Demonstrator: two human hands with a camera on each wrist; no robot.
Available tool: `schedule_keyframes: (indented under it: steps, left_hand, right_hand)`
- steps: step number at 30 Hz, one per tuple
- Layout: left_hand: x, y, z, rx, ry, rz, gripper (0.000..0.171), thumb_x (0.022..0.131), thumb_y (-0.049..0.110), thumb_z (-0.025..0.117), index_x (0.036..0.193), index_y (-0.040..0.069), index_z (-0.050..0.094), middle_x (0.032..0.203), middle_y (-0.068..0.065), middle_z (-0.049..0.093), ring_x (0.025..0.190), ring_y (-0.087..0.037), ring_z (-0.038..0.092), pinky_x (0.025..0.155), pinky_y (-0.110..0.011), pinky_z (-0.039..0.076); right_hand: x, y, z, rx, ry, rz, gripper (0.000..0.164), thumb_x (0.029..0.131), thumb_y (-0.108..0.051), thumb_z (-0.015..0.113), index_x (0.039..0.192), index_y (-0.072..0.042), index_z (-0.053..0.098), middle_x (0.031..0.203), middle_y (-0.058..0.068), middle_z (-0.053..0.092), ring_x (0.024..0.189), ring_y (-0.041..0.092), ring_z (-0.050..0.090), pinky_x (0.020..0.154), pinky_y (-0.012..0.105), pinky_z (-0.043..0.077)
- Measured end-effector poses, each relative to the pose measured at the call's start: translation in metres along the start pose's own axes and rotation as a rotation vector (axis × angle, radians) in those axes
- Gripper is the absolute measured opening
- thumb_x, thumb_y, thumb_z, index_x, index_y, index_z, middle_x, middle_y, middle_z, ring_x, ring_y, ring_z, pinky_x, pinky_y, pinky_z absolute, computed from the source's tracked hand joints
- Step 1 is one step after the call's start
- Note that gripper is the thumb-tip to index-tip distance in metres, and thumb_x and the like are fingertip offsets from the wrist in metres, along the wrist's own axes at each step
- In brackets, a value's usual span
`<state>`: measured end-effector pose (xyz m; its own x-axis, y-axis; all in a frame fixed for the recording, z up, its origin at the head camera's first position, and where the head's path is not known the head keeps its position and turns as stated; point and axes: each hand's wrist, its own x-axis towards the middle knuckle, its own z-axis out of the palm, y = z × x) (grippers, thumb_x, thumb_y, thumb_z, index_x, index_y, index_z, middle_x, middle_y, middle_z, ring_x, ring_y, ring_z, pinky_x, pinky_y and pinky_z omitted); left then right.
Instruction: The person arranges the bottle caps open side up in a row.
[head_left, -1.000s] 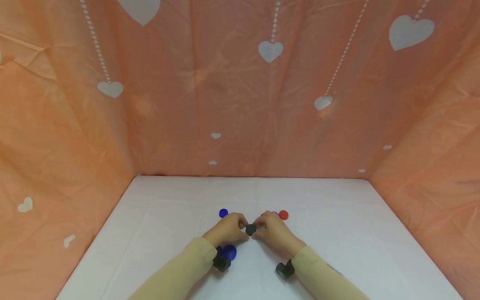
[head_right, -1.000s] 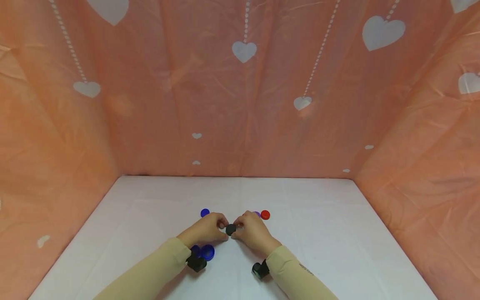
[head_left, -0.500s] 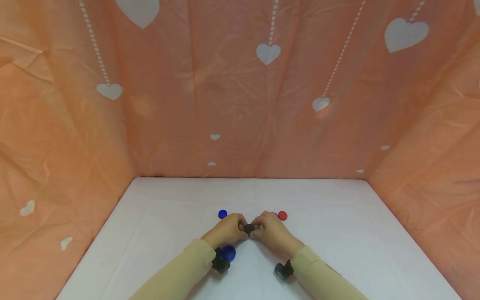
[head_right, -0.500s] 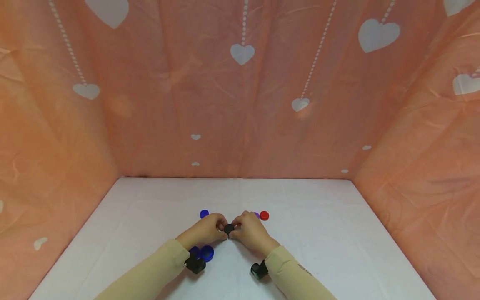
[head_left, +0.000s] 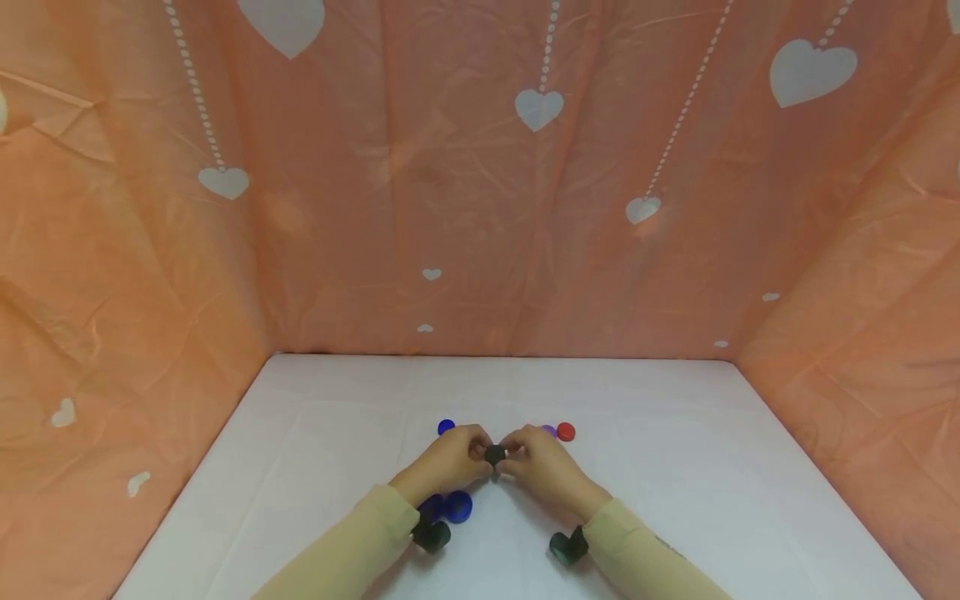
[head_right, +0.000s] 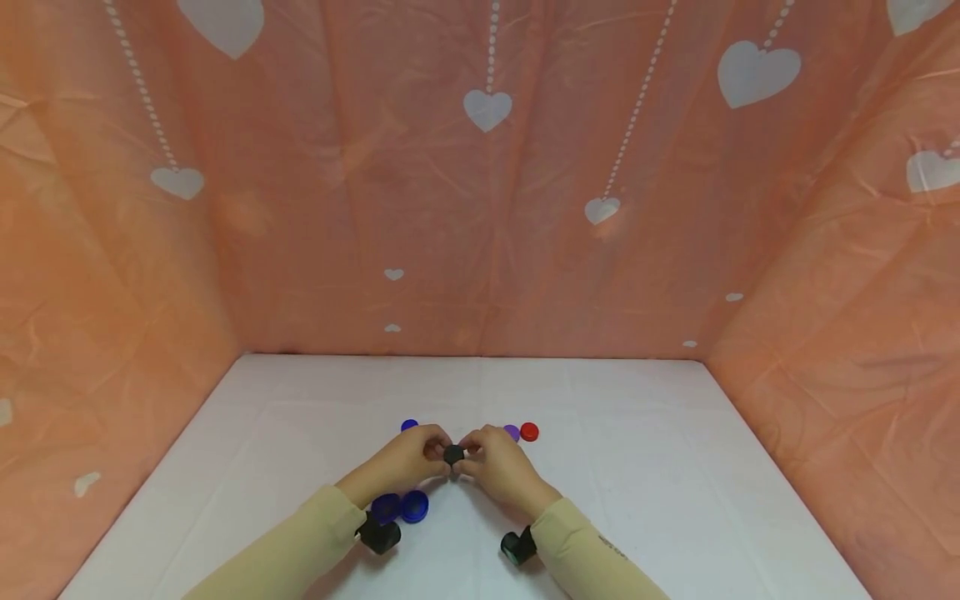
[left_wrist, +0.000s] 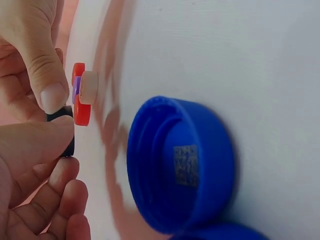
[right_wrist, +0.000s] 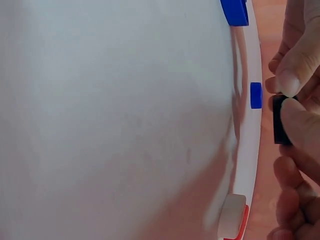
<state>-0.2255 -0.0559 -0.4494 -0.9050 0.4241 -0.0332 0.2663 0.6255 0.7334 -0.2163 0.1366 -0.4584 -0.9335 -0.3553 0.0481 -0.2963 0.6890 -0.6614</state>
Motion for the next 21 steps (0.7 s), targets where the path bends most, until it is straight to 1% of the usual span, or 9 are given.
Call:
schedule_keyframes:
  steps: [4, 7, 11, 15, 18, 21]
  left_hand:
    - [-0.006, 0.000, -0.004, -0.032, 0.005, 0.022, 0.022, 0.081, 0.012, 0.077, 0.099, 0.010, 0.065, 0.084, 0.005, 0.060, 0.078, -0.012, 0.056, 0.075, -0.033, 0.048]
    - [-0.009, 0.001, -0.007, -0.055, 0.012, 0.046, 0.020, 0.082, 0.008, 0.074, 0.100, 0.009, 0.065, 0.085, 0.004, 0.060, 0.080, -0.013, 0.057, 0.075, -0.033, 0.048]
    - [-0.012, 0.000, -0.011, -0.059, 0.013, 0.064, 0.021, 0.082, 0.004, 0.069, 0.102, 0.008, 0.065, 0.085, 0.004, 0.060, 0.081, -0.014, 0.056, 0.075, -0.033, 0.048]
    - [-0.015, -0.002, -0.013, -0.061, 0.012, 0.063, 0.020, 0.085, 0.006, 0.069, 0.104, 0.009, 0.065, 0.087, 0.005, 0.060, 0.083, -0.013, 0.056, 0.076, -0.033, 0.048]
    - [-0.017, -0.003, -0.015, -0.072, 0.027, 0.073, 0.019, 0.086, 0.008, 0.070, 0.105, 0.008, 0.066, 0.088, 0.005, 0.062, 0.084, -0.013, 0.057, 0.077, -0.032, 0.048]
    - [-0.018, -0.005, -0.017, -0.082, 0.035, 0.074, 0.018, 0.088, 0.011, 0.069, 0.105, 0.007, 0.065, 0.088, 0.005, 0.062, 0.084, -0.013, 0.058, 0.076, -0.032, 0.048]
  right_hand:
    - [-0.004, -0.003, 0.000, 0.025, 0.008, -0.025, 0.022, 0.087, -0.028, 0.073, 0.106, -0.018, 0.069, 0.096, -0.009, 0.062, 0.084, 0.009, 0.057, 0.076, 0.032, 0.049]
    - [-0.005, -0.004, 0.000, 0.039, 0.017, -0.045, 0.022, 0.089, -0.027, 0.072, 0.109, -0.019, 0.068, 0.097, -0.010, 0.063, 0.084, 0.009, 0.058, 0.074, 0.031, 0.048]
    - [-0.005, -0.004, 0.001, 0.059, 0.021, -0.051, 0.023, 0.089, -0.027, 0.071, 0.112, -0.021, 0.067, 0.097, -0.012, 0.064, 0.083, 0.007, 0.059, 0.072, 0.029, 0.049]
    - [-0.007, -0.006, 0.003, 0.064, 0.029, -0.061, 0.024, 0.090, -0.029, 0.070, 0.113, -0.022, 0.067, 0.099, -0.013, 0.065, 0.083, 0.008, 0.058, 0.072, 0.029, 0.049]
    - [-0.007, -0.008, 0.003, 0.066, 0.039, -0.070, 0.027, 0.091, -0.030, 0.069, 0.115, -0.021, 0.066, 0.098, -0.013, 0.064, 0.082, 0.008, 0.058, 0.071, 0.029, 0.049]
    - [-0.008, -0.009, 0.005, 0.083, 0.037, -0.055, 0.028, 0.091, -0.031, 0.068, 0.117, -0.021, 0.065, 0.096, -0.012, 0.063, 0.081, 0.008, 0.058, 0.071, 0.029, 0.049]
